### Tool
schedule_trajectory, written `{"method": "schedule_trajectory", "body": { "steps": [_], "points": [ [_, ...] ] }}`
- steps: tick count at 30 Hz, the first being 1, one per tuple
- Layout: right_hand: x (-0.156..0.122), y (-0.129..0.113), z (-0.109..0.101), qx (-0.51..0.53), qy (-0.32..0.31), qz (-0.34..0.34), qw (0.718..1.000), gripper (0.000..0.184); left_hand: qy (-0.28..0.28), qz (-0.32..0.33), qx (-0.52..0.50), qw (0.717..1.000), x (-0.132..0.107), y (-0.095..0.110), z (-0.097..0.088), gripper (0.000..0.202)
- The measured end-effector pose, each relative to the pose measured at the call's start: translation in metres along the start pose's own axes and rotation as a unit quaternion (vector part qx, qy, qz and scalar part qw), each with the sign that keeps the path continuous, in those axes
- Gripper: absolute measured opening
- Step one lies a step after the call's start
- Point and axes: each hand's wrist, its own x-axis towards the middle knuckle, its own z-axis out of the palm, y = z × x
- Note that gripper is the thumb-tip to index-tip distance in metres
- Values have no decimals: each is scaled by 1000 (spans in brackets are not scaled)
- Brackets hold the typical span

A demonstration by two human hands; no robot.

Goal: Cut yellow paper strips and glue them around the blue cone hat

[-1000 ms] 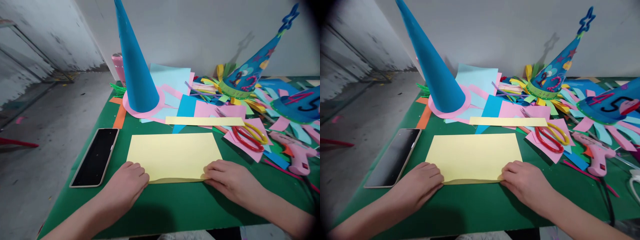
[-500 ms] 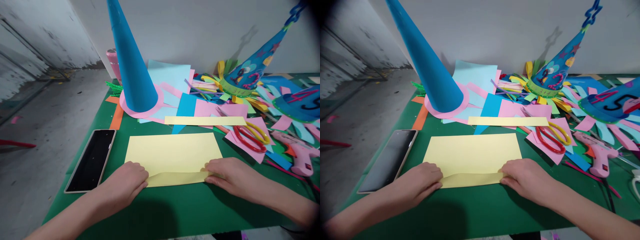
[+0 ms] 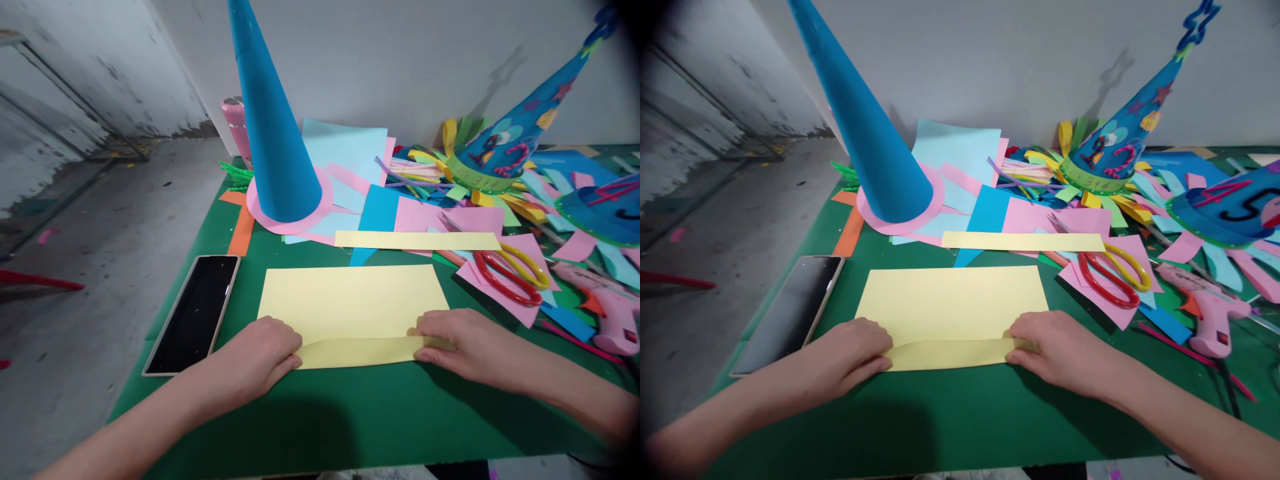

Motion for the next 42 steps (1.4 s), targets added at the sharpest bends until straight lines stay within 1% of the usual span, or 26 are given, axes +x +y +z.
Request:
{"method": "schedule_trajectory", "body": {
  "steps": [4, 11, 15, 19, 23, 26, 28, 31, 33, 35, 38, 42],
  "points": [
    [2, 2, -2, 21, -11, 1, 1000, 18, 10, 2, -7, 1000, 0, 0, -2, 27],
    [4, 3, -3, 21, -22, -8, 1000, 16, -5, -14, -23, 1000, -2, 3, -7, 27],
    [7, 4, -4, 23, -23, -4, 999, 16, -1, -7, -25, 1000, 1, 0, -5, 27],
    [7, 4, -7, 38, -24, -3, 999, 17, 3, 16, -9, 1000, 2, -3, -6, 28],
    [2, 3, -10, 44, -31, -12, 998, 14, -6, 15, 12, 1000, 1, 1, -9, 26],
    [-5, -3, -3, 7, -3, -33, 999, 8, 2, 27, 41, 999, 6, 12, -4, 17],
    [-10, -10, 8, -52, 34, -42, 997, 6, 26, 65, 88, 994, 12, 22, 6, 10],
    [-15, -19, 32, -138, 107, -67, 982, 12, 89, 116, 195, 970, 20, 38, 28, 14],
    [-18, -22, 47, -151, 154, -96, 972, 20, 146, 131, 232, 953, 19, 47, 40, 16],
    [-19, -23, 58, -144, 188, -119, 964, 25, 179, 131, 251, 942, 15, 53, 49, 16],
    [-20, -22, 63, -138, 212, -129, 959, 24, 195, 117, 251, 941, 9, 56, 54, 17],
    [-18, -23, 58, -126, 216, -123, 960, 24, 194, 98, 223, 950, 10, 54, 52, 18]
  ]
}}
